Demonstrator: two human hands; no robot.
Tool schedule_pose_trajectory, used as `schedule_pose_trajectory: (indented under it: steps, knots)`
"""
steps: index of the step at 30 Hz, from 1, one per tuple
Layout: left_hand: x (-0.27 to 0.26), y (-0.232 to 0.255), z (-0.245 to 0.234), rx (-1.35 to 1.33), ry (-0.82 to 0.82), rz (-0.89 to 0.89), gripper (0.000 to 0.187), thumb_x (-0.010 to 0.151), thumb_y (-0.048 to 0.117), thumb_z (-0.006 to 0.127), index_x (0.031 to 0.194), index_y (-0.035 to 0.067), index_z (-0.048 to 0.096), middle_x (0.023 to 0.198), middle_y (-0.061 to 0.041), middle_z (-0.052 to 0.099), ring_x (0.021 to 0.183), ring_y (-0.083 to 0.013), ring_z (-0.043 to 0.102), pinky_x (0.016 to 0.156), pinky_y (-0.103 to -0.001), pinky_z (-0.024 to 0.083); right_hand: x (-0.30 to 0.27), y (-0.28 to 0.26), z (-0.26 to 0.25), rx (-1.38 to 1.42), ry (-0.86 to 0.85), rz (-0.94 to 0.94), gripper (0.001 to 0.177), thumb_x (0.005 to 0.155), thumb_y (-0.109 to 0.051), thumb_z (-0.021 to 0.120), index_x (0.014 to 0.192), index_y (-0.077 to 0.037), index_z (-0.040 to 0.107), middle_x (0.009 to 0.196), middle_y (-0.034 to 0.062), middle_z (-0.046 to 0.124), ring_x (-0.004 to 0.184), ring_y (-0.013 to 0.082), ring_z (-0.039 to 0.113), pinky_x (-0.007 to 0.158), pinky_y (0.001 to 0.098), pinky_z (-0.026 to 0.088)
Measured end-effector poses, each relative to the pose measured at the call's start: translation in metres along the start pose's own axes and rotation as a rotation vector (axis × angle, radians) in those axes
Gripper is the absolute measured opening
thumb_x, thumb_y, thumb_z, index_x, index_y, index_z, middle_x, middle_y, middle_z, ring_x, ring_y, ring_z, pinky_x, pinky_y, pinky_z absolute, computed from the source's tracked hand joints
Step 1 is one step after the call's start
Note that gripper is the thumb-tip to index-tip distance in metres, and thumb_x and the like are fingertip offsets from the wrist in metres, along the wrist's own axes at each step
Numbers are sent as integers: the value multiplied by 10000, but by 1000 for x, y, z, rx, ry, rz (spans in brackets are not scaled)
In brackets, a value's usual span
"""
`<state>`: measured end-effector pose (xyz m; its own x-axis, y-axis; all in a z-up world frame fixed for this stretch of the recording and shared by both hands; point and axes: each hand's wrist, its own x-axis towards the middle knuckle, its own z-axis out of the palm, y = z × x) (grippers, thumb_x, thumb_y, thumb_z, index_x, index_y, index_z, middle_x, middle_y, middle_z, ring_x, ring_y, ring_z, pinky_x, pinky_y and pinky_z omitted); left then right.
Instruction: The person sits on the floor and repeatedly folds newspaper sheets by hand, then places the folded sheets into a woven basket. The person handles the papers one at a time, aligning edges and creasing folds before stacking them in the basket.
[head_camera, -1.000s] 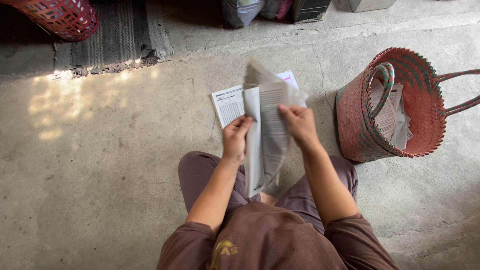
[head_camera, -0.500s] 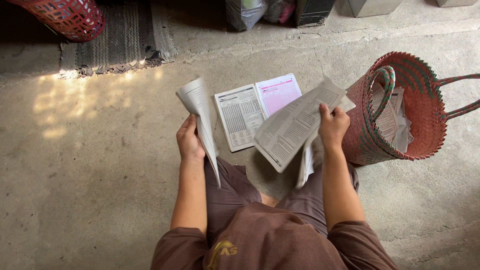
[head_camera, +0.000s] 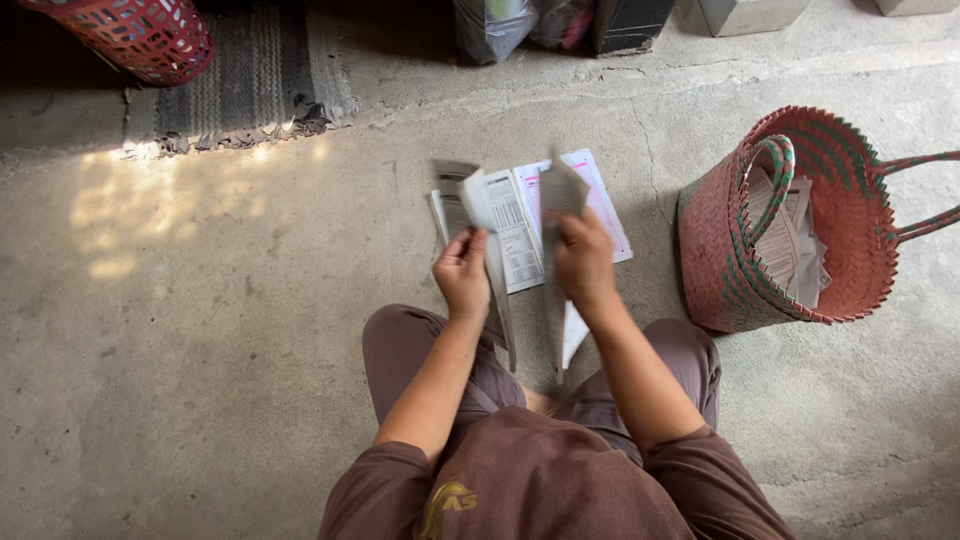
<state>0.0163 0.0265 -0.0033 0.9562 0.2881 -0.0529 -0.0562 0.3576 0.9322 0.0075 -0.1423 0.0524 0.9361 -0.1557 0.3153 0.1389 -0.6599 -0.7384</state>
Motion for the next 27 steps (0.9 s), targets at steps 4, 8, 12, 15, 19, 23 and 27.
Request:
schedule_pose_trajectory:
  steps: [4, 8, 12, 15, 19, 23, 27]
  knots:
    - [-17, -14, 13, -62, -65, -75, 246, 949, 189, 792, 1093, -10, 779, 870, -48, 722, 726, -91, 596, 636, -227, 495, -9, -23, 6, 264, -129, 124, 221, 960, -125, 714, 1159, -37, 758, 997, 113, 768, 816, 178, 689, 722, 300, 552]
    - [-18, -25, 10, -269, -157, -228, 284, 939, 160, 816, 1144, -34, 782, 848, -39, 716, 716, -80, 596, 630, -219, 501, -12, -26, -10, 382, -246, 122, 443, 805, -209, 878, 1175, -8, 738, 1057, 90, 775, 958, 153, 719, 832, 296, 573]
    - [-13, -24, 16, -338, -204, -322, 252, 899, 140, 792, 1087, -26, 764, 927, -79, 765, 789, -117, 689, 696, -238, 574, -9, -27, -18, 475, -306, 197, 520, 723, -189, 916, 1160, 20, 726, 1022, 72, 767, 935, 135, 710, 819, 298, 584]
    - [-18, -15, 16, -261, -232, -269, 240, 920, 141, 788, 1083, -33, 765, 941, -91, 763, 810, -118, 691, 710, -232, 571, -13, -22, -17, 634, -346, 215, 492, 756, -179, 887, 1168, 19, 706, 1009, 61, 756, 893, 107, 695, 791, 290, 580]
    - [-25, -3, 19, -296, -229, -230, 242, 930, 153, 777, 1091, -26, 755, 918, -87, 764, 800, -139, 690, 721, -258, 575, -18, 1, -14, 859, -349, 328, 308, 951, -209, 747, 1156, 20, 745, 952, 61, 741, 807, 87, 635, 736, 260, 513]
    - [-21, 15, 3, -351, -159, -351, 238, 952, 209, 749, 1036, -11, 716, 920, -113, 749, 834, -239, 710, 784, -382, 610, -27, 64, -29, 623, -29, 631, 261, 1033, -236, 691, 984, 10, 764, 848, 77, 692, 689, 124, 540, 659, 266, 458]
    - [10, 43, -47, -469, -48, -698, 530, 950, 330, 556, 1348, -19, 581, 1248, -251, 700, 1162, -362, 660, 979, -501, 556, -45, 174, -138, 587, 350, 575, 179, 1045, -214, 718, 987, -45, 726, 926, -22, 689, 792, 51, 568, 706, 210, 441]
